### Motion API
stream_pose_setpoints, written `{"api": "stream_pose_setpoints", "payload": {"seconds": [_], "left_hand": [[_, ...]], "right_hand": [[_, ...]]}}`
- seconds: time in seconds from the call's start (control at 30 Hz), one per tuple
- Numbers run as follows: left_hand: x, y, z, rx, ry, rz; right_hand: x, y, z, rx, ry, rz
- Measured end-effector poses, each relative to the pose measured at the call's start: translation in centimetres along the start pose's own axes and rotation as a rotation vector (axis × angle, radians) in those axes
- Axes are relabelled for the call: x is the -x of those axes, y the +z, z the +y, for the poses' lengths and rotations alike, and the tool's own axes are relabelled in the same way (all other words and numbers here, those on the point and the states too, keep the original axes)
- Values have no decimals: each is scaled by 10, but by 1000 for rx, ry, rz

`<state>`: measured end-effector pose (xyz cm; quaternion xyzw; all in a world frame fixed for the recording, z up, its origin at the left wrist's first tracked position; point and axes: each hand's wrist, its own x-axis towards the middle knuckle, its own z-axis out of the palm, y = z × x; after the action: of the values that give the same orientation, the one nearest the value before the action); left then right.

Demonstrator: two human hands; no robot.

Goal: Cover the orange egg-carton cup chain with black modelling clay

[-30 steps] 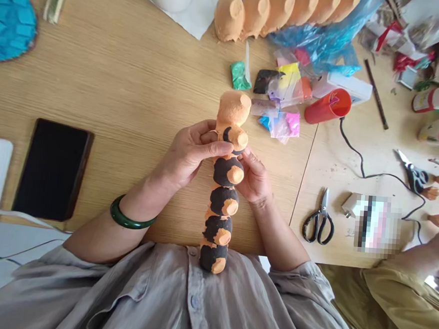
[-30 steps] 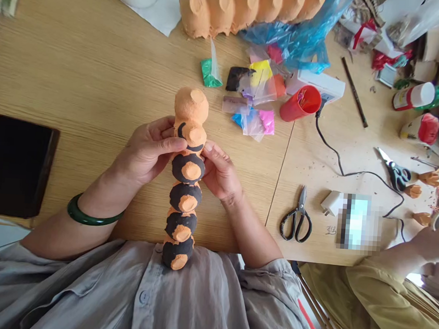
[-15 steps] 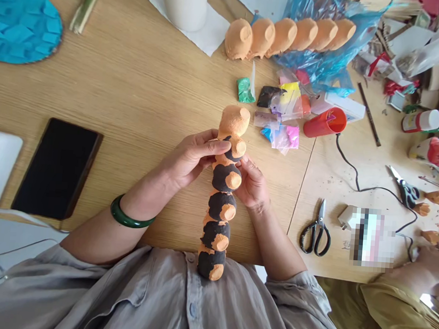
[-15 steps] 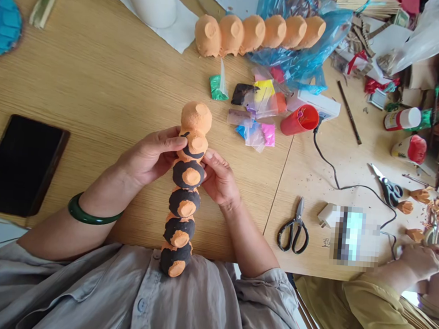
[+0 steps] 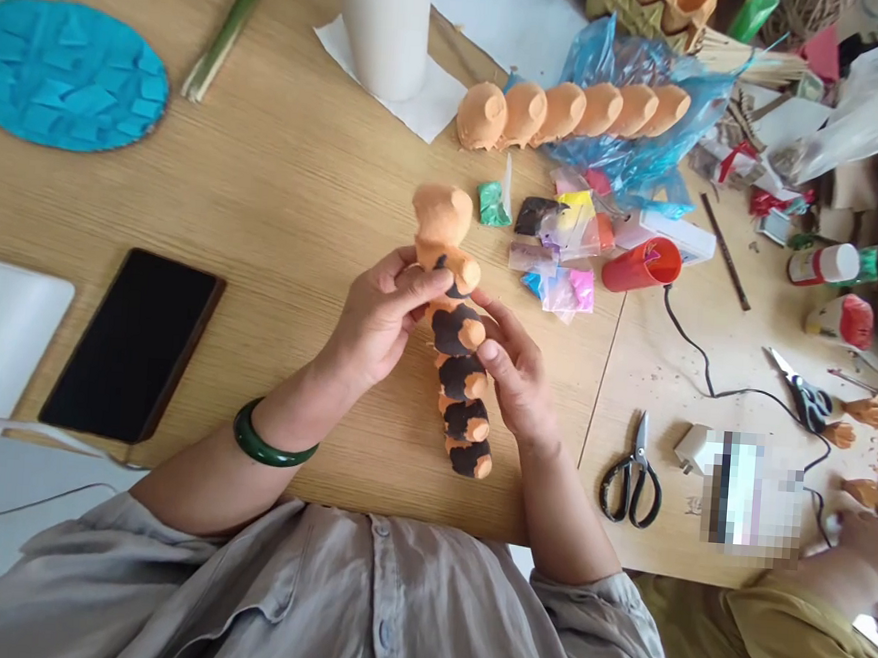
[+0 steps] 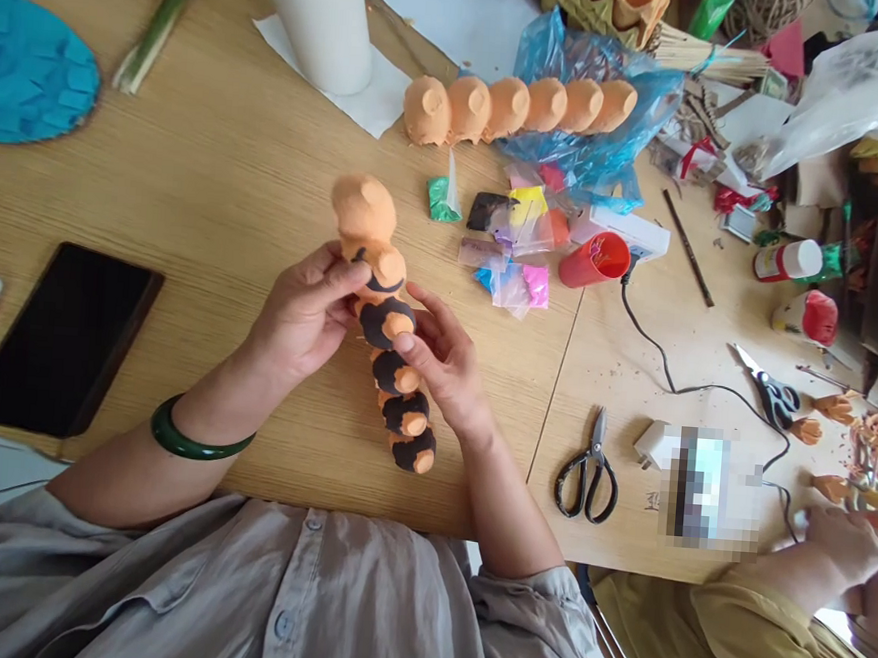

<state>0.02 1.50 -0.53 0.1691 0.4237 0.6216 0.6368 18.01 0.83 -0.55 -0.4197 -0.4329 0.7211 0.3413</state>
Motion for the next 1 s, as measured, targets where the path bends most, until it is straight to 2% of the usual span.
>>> {"api": "stream_pose_setpoints", "payload": {"seconds": [0.1, 0.23, 0.53, 0.7, 1.0], "left_hand": [[5, 2, -6, -3, -76, -104], [6, -1, -5, -43, -137, -189], [5, -4, 7, -91, -144, -253], [2, -10, 11, -94, -220, -358], [-6, -23, 12, -118, -316, -380]], "right_hand": [[3, -2, -3, 122, -21, 59], [4, -6, -1, 208, -47, 62], [9, -7, -1, 288, -84, 52], [12, -9, -5, 373, -79, 70], [11, -7, -2, 379, -72, 54]]}}
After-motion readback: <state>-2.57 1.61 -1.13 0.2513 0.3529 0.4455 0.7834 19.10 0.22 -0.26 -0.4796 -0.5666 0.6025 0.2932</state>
